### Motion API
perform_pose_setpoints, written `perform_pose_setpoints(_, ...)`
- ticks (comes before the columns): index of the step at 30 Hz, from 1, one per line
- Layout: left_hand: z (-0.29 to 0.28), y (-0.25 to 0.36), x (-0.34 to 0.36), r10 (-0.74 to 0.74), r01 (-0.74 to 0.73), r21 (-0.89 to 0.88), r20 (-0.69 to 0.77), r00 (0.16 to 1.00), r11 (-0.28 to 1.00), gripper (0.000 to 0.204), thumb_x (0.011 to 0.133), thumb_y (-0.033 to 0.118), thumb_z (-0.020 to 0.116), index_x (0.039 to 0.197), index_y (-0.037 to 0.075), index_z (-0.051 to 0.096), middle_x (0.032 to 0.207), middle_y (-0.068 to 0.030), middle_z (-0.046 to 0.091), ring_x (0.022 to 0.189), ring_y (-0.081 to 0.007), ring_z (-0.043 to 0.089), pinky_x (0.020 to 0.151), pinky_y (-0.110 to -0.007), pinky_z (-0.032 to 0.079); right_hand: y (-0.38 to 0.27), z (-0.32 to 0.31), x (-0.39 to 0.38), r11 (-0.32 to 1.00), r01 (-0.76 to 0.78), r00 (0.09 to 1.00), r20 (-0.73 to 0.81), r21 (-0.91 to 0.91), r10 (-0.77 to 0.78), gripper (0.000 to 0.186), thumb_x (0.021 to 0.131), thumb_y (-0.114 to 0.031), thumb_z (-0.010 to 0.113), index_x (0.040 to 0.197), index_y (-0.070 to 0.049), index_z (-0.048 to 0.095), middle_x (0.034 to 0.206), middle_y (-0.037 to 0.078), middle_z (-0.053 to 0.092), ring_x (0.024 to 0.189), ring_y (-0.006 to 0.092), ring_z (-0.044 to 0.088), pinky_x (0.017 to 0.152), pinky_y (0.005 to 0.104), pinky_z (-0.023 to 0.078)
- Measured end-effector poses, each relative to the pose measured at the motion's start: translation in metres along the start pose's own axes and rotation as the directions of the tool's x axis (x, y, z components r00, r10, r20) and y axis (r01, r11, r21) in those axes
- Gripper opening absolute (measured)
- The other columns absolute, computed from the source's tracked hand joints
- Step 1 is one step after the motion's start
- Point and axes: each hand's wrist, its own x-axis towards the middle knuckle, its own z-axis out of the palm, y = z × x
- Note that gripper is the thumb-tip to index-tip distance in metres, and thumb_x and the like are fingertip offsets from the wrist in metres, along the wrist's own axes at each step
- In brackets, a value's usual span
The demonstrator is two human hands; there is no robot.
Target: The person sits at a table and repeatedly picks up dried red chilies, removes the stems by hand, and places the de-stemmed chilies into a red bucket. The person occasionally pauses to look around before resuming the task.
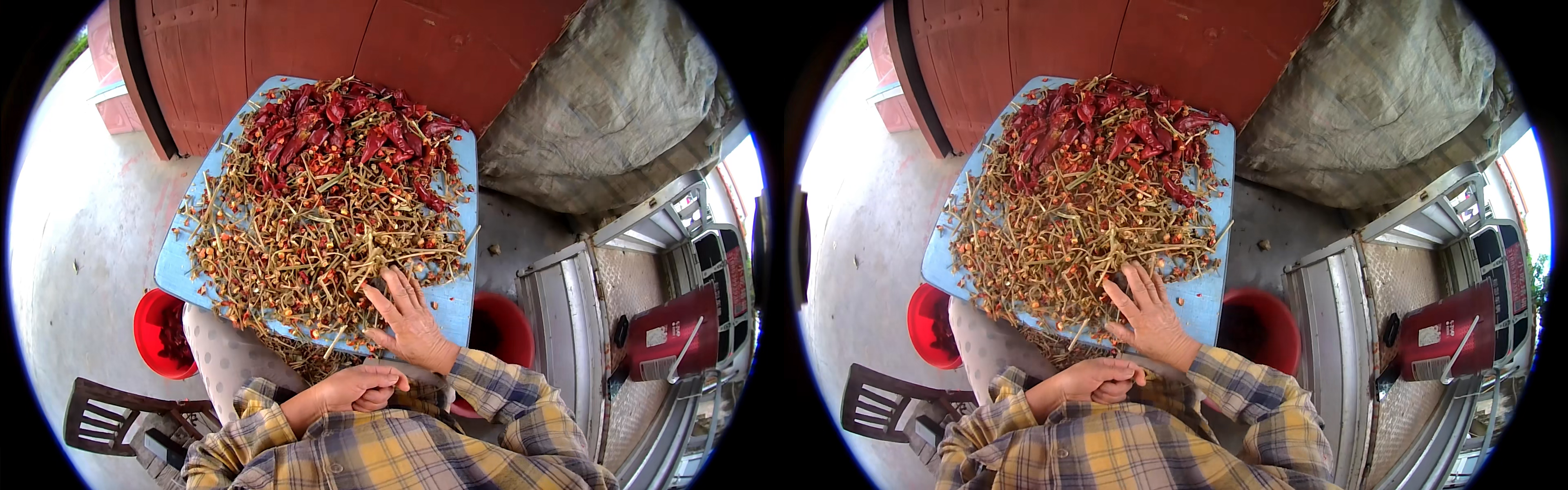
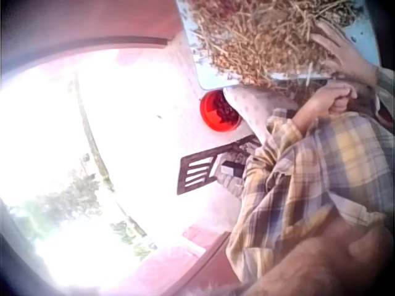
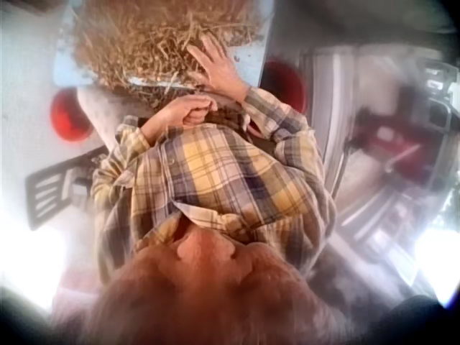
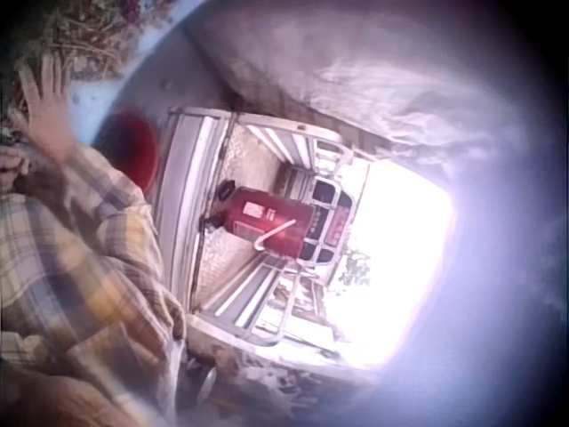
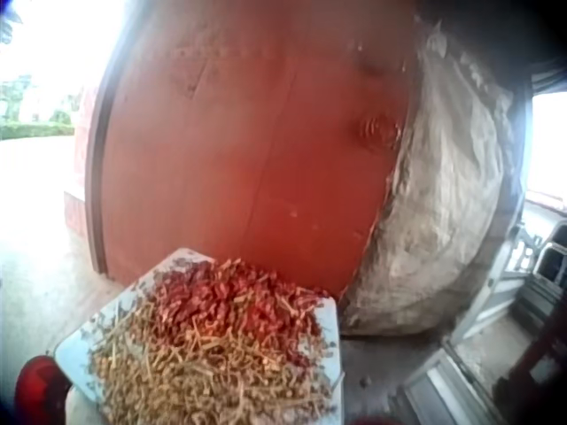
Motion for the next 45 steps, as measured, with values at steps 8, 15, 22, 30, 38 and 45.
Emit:
perform_pose_setpoints(8,-0.001,0.006,-0.034,0.117,-0.110,0.057,-0.142,0.983,0.992,0.024,0.100,0.021,0.047,0.106,0.001,0.059,0.055,0.0079,0.029,0.047,-0.0038,0.024,0.042,-0.022,0.017,-0.011,-0.060,-0.008,0.973,-0.088,0.996,0.019,0.212,0.086,0.016,0.086,-0.013,0.062,0.100,-0.006,0.061,0.085,0.010,0.062,0.075,0.0296,0.060,0.065,0.0393,0.049)
perform_pose_setpoints(15,-0.007,-0.005,-0.036,0.084,-0.009,0.361,-0.193,0.978,0.932,0.026,0.099,0.025,0.052,0.102,0.002,0.062,0.062,0.0088,0.039,0.054,-0.0021,0.029,0.050,-0.018,0.023,-0.024,-0.039,-0.112,0.982,-0.166,0.854,0.511,0.090,0.097,0.012,0.083,-0.020,0.062,0.086,-0.009,0.059,0.072,0.009,0.060,0.066,0.0296,0.060,0.057,0.0398,0.048)
perform_pose_setpoints(22,-0.007,-0.009,-0.043,0.173,-0.055,0.446,-0.226,0.959,0.893,0.026,0.098,0.025,0.053,0.097,0.001,0.064,0.074,0.0063,0.051,0.060,-0.0016,0.036,0.055,-0.017,0.029,-0.050,0.007,-0.061,0.923,0.107,0.955,0.219,0.369,-0.198,0.010,0.081,-0.015,0.059,0.086,-0.007,0.061,0.090,0.006,0.058,0.089,0.0250,0.058,0.078,0.0365,0.047)
perform_pose_setpoints(30,0.010,0.004,-0.074,0.205,-0.138,0.280,-0.226,0.952,0.950,0.023,0.097,0.021,0.053,0.096,0.000,0.062,0.071,0.0053,0.048,0.057,-0.0012,0.034,0.051,-0.017,0.024,-0.050,0.014,-0.055,0.868,0.019,0.925,0.322,0.496,-0.204,0.010,0.083,-0.013,0.057,0.091,-0.008,0.061,0.091,0.009,0.060,0.087,0.0299,0.059,0.076,0.0390,0.048)
perform_pose_setpoints(38,0.014,0.005,-0.077,0.240,-0.219,0.153,-0.137,0.961,0.964,0.030,0.097,0.026,0.054,0.099,-0.004,0.060,0.058,0.0087,0.031,0.049,-0.0026,0.025,0.045,-0.021,0.016,-0.057,0.038,-0.034,0.806,0.000,0.933,0.291,0.592,-0.213,0.010,0.082,-0.013,0.062,0.089,-0.008,0.058,0.085,0.011,0.061,0.084,0.0317,0.061,0.072,0.0397,0.050)
perform_pose_setpoints(45,0.012,0.007,-0.077,0.271,-0.263,0.087,-0.108,0.956,0.961,0.034,0.096,0.030,0.054,0.100,-0.003,0.058,0.056,0.0074,0.030,0.047,-0.0040,0.024,0.042,-0.023,0.016,0.036,-0.051,0.011,0.987,-0.042,0.935,-0.343,0.153,0.093,0.041,0.085,-0.026,0.065,0.119,-0.005,0.055,0.117,0.015,0.052,0.110,0.0353,0.050,0.090,0.0432,0.044)
